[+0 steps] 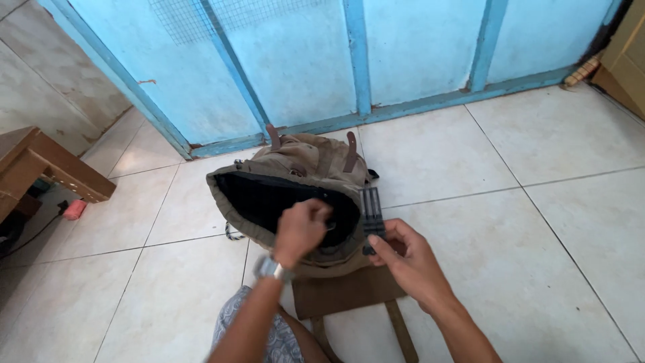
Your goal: Packing a backpack by placing clothes and small objects inside.
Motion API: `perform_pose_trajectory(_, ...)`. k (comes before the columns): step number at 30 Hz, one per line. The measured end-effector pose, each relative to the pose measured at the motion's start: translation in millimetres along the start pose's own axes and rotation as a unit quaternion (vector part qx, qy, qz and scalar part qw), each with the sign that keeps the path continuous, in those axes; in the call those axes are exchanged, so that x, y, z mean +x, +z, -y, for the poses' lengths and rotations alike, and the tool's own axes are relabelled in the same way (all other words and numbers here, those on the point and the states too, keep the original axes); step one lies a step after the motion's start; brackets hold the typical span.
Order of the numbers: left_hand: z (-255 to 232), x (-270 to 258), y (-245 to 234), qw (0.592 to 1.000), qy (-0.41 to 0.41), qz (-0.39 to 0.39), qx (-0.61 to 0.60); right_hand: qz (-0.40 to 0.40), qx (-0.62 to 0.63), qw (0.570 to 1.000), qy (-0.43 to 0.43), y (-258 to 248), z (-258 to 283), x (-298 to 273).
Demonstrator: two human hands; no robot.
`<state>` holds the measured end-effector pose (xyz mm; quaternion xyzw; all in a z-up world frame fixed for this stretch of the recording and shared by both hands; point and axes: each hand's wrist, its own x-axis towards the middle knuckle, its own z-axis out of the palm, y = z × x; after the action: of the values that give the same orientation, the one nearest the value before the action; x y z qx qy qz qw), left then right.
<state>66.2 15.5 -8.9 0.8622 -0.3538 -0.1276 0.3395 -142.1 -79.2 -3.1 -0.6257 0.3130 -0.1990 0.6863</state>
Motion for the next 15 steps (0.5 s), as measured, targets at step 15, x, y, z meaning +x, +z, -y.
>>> perform_pose_trajectory(15, 277, 317, 96, 0.946, 0.112, -0.004, 0.305, 0.093, -0.235, 0.931, -0.264, 96, 12, 179)
